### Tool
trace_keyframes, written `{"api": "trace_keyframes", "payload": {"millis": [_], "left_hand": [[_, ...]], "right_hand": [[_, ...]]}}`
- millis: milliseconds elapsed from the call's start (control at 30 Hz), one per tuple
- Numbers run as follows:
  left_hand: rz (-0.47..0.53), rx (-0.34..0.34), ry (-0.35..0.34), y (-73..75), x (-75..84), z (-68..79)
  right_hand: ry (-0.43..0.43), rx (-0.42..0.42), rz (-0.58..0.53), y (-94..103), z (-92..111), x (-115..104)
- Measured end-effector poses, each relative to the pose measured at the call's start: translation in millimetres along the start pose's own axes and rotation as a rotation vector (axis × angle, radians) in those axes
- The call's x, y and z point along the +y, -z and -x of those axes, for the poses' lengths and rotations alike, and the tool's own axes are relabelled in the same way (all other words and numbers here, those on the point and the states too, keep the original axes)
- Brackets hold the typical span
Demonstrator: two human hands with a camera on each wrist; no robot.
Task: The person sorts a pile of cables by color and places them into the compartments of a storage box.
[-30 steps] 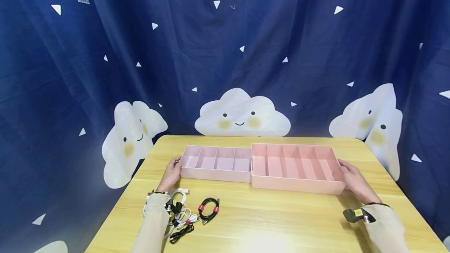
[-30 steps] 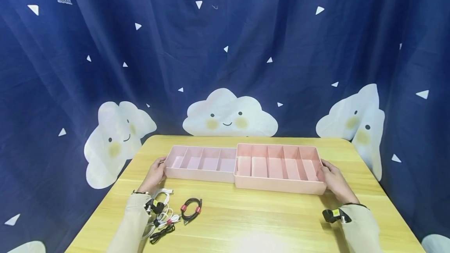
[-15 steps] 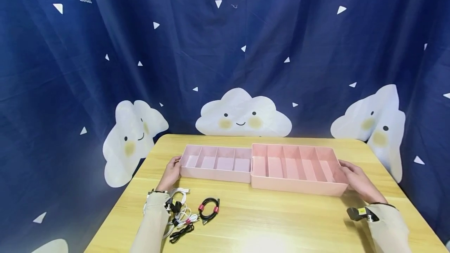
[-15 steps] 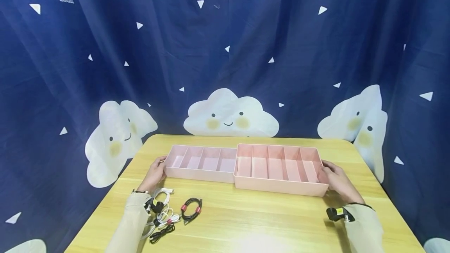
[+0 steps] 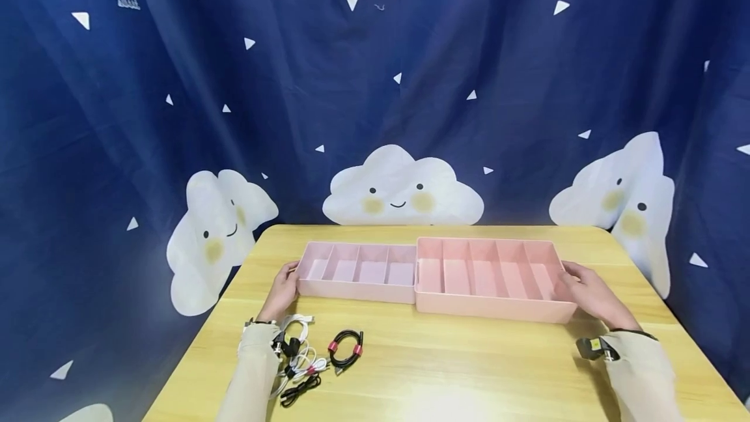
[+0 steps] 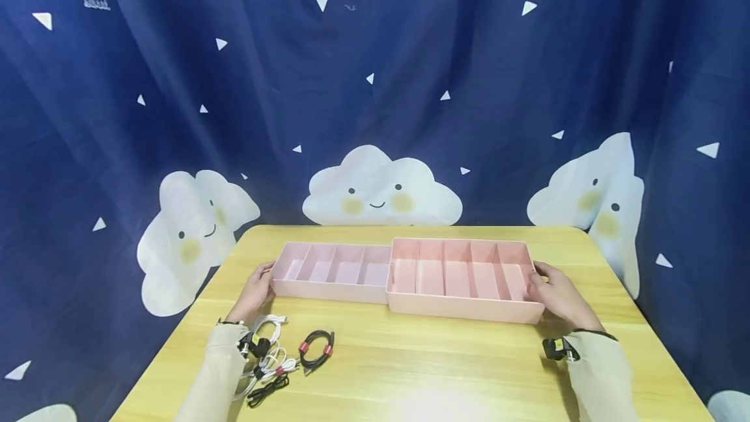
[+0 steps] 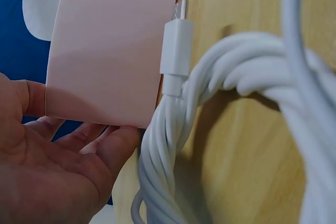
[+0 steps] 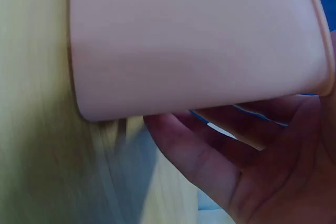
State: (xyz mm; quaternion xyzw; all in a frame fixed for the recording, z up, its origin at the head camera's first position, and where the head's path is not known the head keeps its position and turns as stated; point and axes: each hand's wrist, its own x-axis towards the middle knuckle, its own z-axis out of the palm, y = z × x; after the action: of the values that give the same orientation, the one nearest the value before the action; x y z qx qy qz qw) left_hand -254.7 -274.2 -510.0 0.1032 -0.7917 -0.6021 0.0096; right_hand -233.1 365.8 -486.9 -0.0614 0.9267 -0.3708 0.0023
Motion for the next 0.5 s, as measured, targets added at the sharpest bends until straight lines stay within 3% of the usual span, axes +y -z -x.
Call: {"api": "trace_keyframes", "payload": {"millis": [500], "left_hand": [[0.022, -0.003, -0.01, -0.1, -2.3, -0.8]], "right_hand": [[0.038, 0.014, 0.091, -2.7, 2.6, 3.5]]}}
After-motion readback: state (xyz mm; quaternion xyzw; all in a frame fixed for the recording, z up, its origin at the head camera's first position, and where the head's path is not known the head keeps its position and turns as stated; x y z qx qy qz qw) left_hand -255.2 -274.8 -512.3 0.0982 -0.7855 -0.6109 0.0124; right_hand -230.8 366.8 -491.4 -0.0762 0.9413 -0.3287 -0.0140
